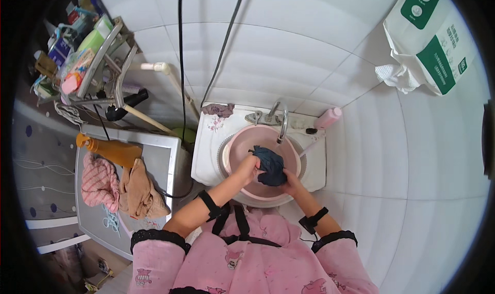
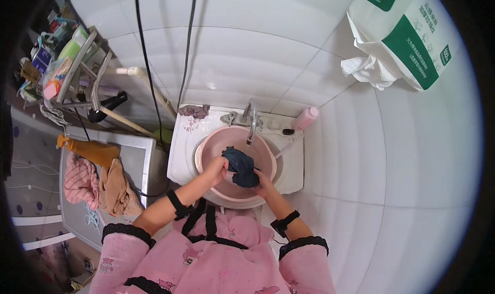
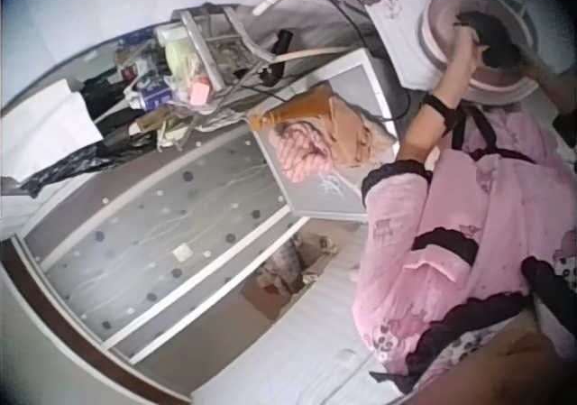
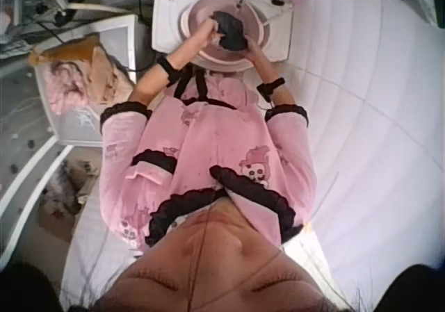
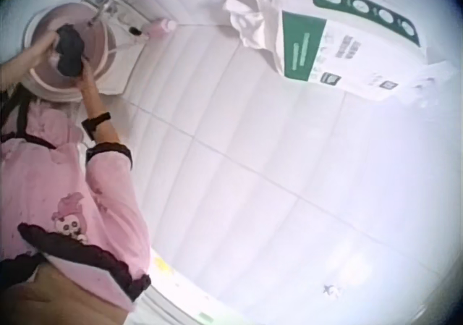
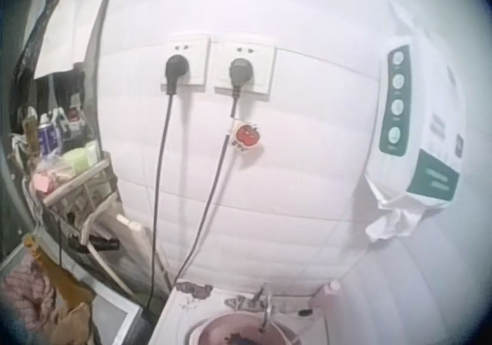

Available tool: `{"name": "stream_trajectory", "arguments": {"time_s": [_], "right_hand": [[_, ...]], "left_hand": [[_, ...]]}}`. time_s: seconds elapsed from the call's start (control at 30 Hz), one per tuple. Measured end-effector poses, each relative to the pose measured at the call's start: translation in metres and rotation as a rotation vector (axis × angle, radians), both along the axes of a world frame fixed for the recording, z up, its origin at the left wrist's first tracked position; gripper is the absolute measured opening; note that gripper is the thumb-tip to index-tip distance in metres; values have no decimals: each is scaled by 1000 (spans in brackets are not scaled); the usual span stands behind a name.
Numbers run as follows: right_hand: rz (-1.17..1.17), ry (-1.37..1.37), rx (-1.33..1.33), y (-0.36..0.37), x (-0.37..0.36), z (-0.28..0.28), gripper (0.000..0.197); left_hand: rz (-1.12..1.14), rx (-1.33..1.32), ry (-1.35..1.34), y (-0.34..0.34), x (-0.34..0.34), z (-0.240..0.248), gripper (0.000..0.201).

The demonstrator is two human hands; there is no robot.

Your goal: Hand washing a blue shirt in a pink basin and rinsing it in a sink.

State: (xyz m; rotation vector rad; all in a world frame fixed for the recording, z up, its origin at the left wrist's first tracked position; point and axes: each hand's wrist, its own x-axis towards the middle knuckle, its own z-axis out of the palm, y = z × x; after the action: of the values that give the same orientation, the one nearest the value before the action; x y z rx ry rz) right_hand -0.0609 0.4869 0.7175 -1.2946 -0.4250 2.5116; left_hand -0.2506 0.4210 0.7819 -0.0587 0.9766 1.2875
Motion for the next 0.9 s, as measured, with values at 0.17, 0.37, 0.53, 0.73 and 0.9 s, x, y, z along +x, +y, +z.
{"name": "stream_trajectory", "arguments": {"time_s": [0.17, 0.37, 0.53, 0.73, 0.9], "right_hand": [[94, 220, -248, -10, -19, 14, 41], [-19, 375, -203, -16, -20, -15, 45], [-150, 518, -357, -19, -8, -19, 33], [-372, 104, -342, -22, -17, -21, 32], [-305, -173, -229, -41, -55, 19, 35]], "left_hand": [[-16, -92, -116, -9, 10, 10, 21], [-107, -203, -392, -10, 20, -12, 36], [-36, -388, -303, -11, 7, -15, 37], [-104, -513, 57, -2, 9, 30, 57], [-365, -308, 104, -10, 13, 4, 68]]}}
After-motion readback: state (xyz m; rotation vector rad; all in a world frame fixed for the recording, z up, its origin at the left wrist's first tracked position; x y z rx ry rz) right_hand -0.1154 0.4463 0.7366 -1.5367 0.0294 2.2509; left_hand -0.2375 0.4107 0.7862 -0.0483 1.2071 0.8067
